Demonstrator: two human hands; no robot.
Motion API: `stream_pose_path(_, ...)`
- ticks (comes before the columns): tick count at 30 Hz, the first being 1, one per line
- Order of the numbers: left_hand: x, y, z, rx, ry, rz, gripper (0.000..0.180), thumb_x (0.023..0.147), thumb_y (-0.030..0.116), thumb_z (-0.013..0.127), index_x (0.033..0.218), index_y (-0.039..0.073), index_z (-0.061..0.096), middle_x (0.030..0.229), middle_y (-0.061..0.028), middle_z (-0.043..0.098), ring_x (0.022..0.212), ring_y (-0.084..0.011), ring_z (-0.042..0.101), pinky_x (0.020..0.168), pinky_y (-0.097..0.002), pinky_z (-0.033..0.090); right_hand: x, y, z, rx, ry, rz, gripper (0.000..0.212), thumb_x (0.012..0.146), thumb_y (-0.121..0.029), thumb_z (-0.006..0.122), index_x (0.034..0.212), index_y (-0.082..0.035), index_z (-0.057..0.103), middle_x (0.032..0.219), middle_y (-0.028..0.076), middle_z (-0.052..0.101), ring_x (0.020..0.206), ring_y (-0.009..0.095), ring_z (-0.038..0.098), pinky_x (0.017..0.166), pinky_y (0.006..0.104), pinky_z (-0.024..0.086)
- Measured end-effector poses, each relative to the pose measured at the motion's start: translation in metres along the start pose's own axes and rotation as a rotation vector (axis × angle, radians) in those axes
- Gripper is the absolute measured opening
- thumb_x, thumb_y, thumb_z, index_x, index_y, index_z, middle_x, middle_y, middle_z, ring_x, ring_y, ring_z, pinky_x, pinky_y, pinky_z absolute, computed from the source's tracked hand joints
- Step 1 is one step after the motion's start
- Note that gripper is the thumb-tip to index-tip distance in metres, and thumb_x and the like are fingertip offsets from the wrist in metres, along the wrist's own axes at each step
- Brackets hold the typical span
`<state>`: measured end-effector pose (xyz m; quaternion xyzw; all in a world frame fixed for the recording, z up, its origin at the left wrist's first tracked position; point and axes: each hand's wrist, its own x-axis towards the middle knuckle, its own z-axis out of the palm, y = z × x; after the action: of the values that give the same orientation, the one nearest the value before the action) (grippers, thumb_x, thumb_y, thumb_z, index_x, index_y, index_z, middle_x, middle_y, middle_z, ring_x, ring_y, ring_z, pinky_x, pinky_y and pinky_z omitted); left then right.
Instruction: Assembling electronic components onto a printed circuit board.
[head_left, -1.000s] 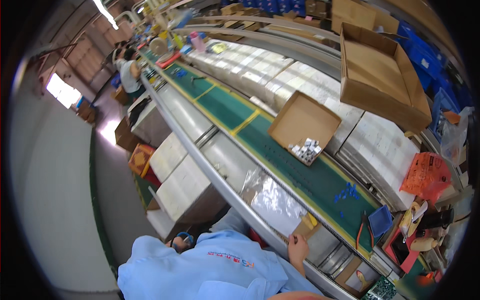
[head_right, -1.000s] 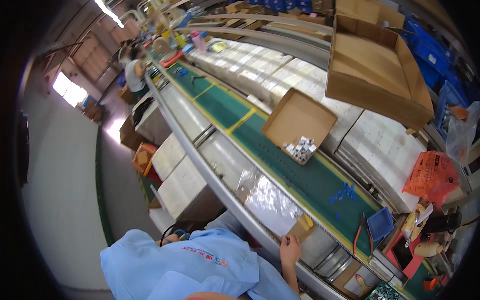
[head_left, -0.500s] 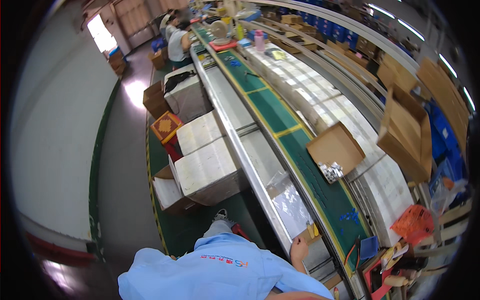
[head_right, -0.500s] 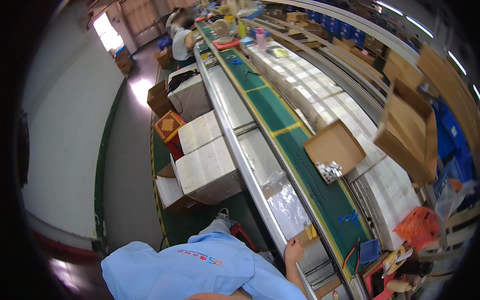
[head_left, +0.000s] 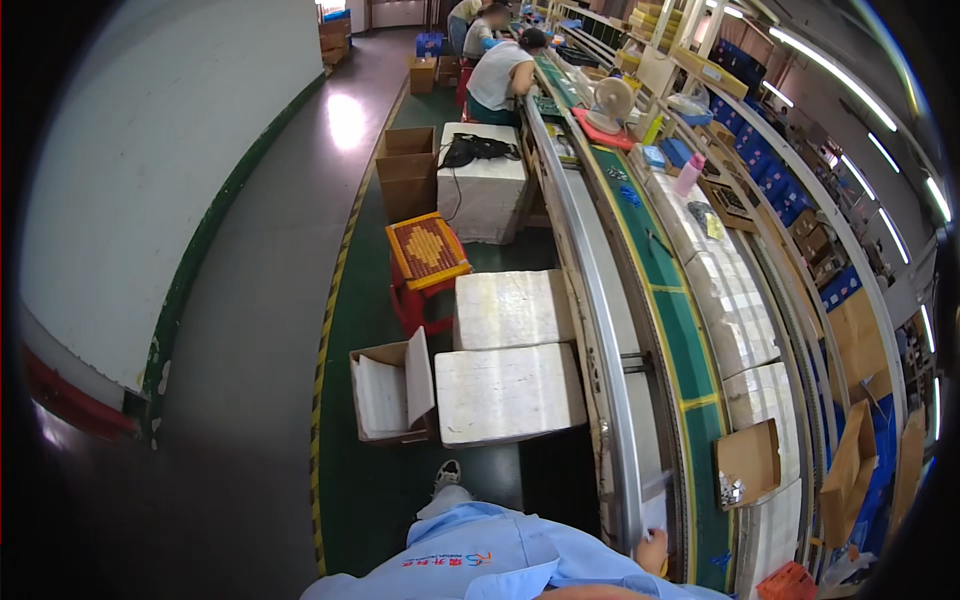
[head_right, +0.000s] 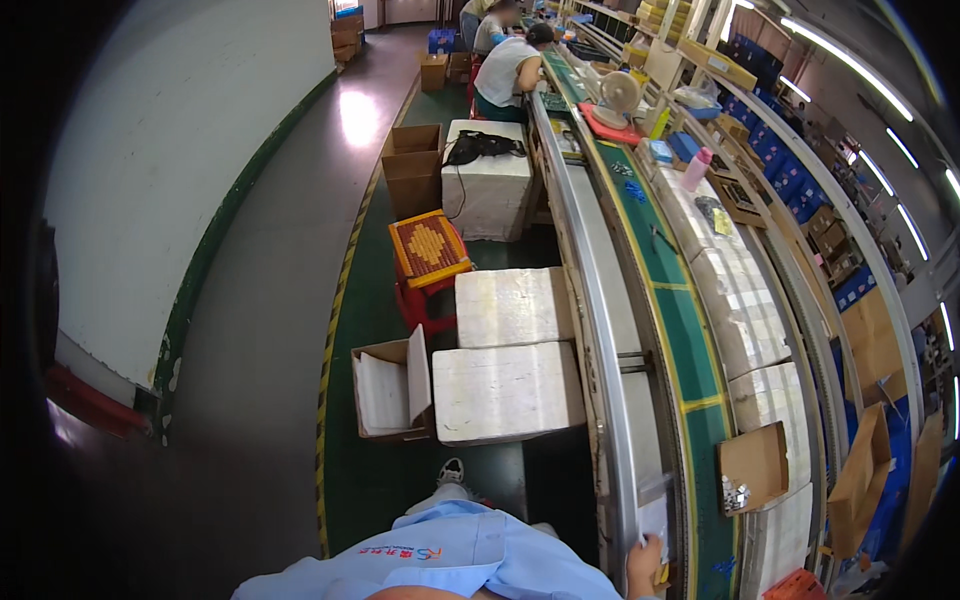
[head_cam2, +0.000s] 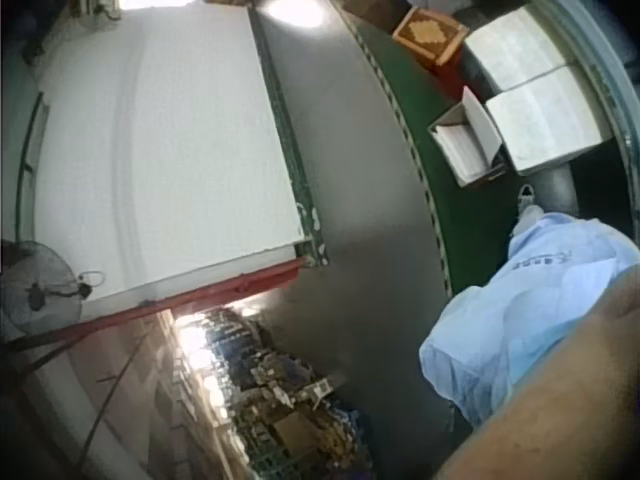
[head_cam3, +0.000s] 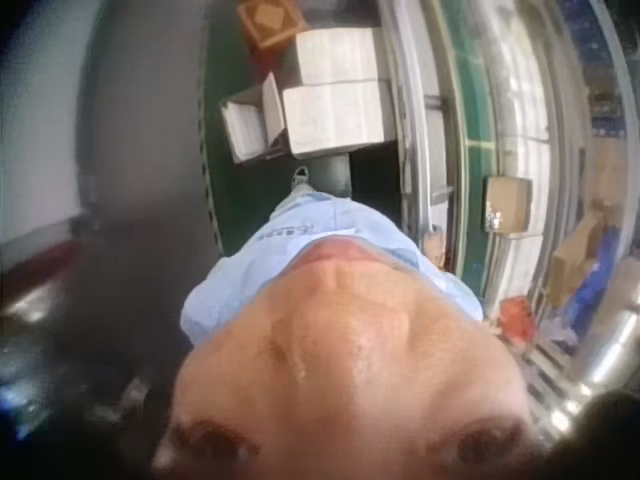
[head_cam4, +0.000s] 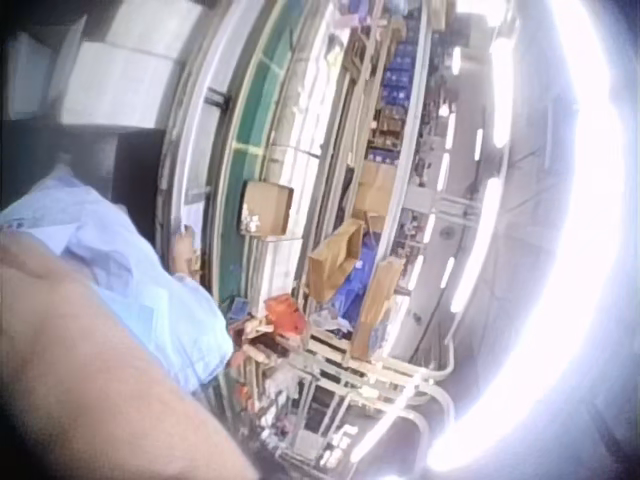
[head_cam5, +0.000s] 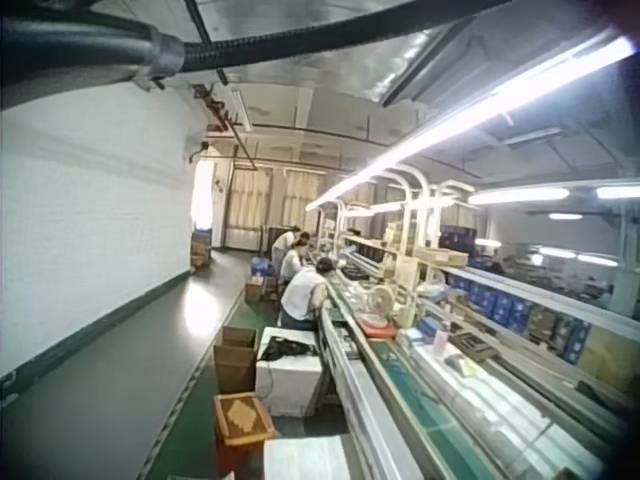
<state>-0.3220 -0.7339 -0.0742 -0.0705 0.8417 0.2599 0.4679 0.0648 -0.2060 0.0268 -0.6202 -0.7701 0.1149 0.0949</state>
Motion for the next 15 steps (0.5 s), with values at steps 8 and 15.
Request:
stream_pose_path(8,-0.037,0.029,-0.019,-0.106,0.010,-0.128,0.026,0.082,0.025,0.061,0.091,0.001,0.064,0.089,-0.0135,0.065,0.079,-0.0247,0.062,0.067,-0.0364,0.047,0.080,-0.184,0.053,0.086,-0.492,-0.371,0.025,0.079,-0.015,0.062,0.103,-0.012,0.060,0.106,0.011,0.057,0.094,0.033,0.058,0.079,0.0415,0.049)
stream_pose_path(15,-0.105,0.076,-0.001,-0.147,0.120,-0.115,0.025,0.081,0.025,0.062,0.089,0.001,0.064,0.087,-0.0130,0.064,0.078,-0.0242,0.063,0.066,-0.0361,0.047,0.127,-0.272,0.090,0.302,-0.662,-0.571,0.026,0.079,-0.016,0.064,0.104,-0.010,0.062,0.097,0.009,0.059,0.078,0.023,0.062,0.072,0.0349,0.050)
